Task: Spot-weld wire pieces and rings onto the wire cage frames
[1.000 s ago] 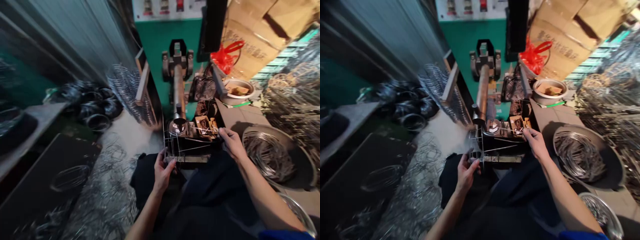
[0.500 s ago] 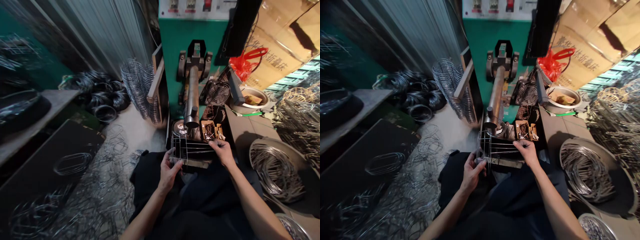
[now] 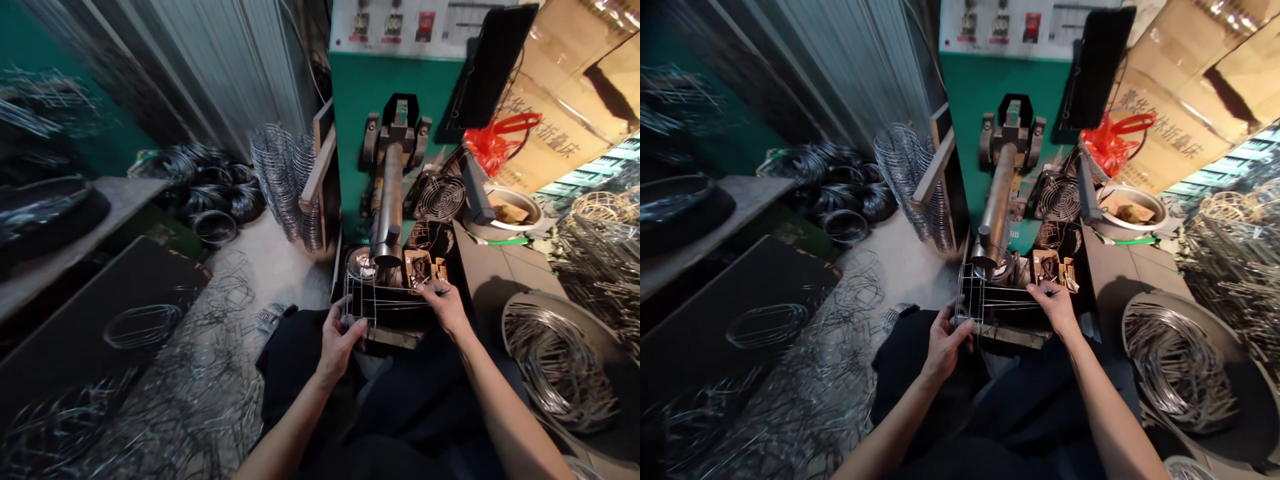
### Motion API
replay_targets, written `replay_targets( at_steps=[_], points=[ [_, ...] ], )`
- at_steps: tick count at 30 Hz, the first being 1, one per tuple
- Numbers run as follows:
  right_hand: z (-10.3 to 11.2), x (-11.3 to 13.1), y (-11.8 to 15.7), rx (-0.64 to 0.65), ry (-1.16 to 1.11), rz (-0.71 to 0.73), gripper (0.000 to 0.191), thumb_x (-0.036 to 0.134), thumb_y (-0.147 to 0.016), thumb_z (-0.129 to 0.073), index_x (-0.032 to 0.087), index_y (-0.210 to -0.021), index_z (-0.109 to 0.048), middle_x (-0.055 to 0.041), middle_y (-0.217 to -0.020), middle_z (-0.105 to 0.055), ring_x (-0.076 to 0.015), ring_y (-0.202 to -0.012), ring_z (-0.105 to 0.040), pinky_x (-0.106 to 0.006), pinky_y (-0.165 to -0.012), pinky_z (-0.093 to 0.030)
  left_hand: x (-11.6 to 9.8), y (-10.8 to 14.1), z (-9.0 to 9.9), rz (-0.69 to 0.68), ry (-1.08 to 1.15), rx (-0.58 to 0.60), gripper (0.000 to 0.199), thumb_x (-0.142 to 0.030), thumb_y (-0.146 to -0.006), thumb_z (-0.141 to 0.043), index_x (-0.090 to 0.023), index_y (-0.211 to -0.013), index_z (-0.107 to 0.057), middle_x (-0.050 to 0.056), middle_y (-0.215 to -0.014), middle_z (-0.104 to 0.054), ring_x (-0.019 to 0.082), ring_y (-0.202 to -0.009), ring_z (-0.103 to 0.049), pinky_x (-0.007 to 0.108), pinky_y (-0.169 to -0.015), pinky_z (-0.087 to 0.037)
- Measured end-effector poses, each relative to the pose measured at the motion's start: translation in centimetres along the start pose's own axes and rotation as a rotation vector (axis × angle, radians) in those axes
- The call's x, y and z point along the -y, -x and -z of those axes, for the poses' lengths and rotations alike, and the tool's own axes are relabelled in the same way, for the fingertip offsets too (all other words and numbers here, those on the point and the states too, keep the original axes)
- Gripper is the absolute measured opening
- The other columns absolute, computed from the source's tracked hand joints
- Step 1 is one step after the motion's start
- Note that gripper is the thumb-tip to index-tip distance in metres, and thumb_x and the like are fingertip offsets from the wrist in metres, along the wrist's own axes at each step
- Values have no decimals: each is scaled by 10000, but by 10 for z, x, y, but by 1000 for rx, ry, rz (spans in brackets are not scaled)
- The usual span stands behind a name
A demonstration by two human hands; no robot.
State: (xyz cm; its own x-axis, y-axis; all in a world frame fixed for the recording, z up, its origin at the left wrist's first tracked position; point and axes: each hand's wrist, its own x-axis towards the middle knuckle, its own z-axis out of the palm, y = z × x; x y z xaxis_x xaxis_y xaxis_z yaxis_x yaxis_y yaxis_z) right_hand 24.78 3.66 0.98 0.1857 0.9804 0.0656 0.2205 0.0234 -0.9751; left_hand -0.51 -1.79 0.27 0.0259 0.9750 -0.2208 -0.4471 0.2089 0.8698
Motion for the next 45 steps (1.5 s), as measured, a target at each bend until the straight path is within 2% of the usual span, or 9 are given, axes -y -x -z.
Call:
replay_targets(
  at_steps=[11,26,28,31,34,37,39,41,45],
  points=[
    [7,-6,-9,13,-6,-38,626,642,-738,-790,206,-511,-403,33,-534,-366,-116,-533,-329,-271,-519,-296,-3,-8,-6,0,22,4,762,-406,-713,-870,-169,-1338,-505,-99,-635,-506,71,-440,-478,208,-390,-495],
    [15,3,-11,-28,38,12,615,606,-790,-763,201,-527,-382,37,-539,-353,-112,-549,-318,-274,-540,-270,-6,-16,-9,15,35,63,768,-393,-720,-867,-163,-1340,-477,-102,-607,-510,94,-443,-520,218,-410,-502],
    [27,5,-3,46,83,33,574,620,-828,-718,196,-565,-433,23,-572,-417,-126,-581,-380,-275,-568,-320,-10,-6,-5,55,47,54,778,-379,-714,-873,-153,-1338,-467,-99,-597,-522,95,-431,-517,224,-417,-501],
    [51,9,19,279,190,-7,504,618,-890,-647,182,-656,-555,-10,-650,-539,-150,-646,-493,-279,-624,-402,-26,20,13,171,77,112,845,-340,-688,-895,-149,-1376,-442,-17,-723,-643,138,-535,-625,263,-528,-549],
    [63,8,48,517,219,-241,483,640,-905,-607,180,-760,-591,-17,-674,-586,-158,-590,-566,-281,-576,-454,-51,48,39,238,112,310,1029,-328,-658,-916,-223,-1505,-342,126,-1060,-712,264,-845,-740,370,-759,-586],
    [54,-10,71,635,205,-422,460,647,-849,-661,197,-909,-591,13,-683,-581,-141,-501,-542,-255,-472,-423,-63,63,62,183,143,370,1092,-354,-676,-900,-317,-1566,-267,177,-1370,-605,360,-1172,-657,476,-979,-514],
    [43,-31,81,680,214,-433,469,610,-794,-725,202,-991,-607,21,-709,-589,-136,-533,-536,-246,-489,-426,-50,70,73,224,158,312,1014,-391,-705,-874,-328,-1549,-314,177,-1469,-533,373,-1231,-620,495,-1016,-486],
    [34,-52,88,706,258,-408,496,588,-738,-773,198,-1016,-642,-2,-781,-634,-167,-659,-586,-271,-597,-481,-26,81,81,372,123,245,918,-399,-727,-860,-292,-1508,-390,189,-1457,-544,357,-1166,-658,470,-960,-516],
    [33,-66,93,714,280,-258,487,604,-701,-794,197,-957,-715,-55,-979,-696,-253,-968,-621,-360,-909,-476,19,110,87,556,0,103,789,-362,-757,-856,-160,-1420,-479,179,-1122,-724,241,-871,-722,339,-795,-544]
  ],
)
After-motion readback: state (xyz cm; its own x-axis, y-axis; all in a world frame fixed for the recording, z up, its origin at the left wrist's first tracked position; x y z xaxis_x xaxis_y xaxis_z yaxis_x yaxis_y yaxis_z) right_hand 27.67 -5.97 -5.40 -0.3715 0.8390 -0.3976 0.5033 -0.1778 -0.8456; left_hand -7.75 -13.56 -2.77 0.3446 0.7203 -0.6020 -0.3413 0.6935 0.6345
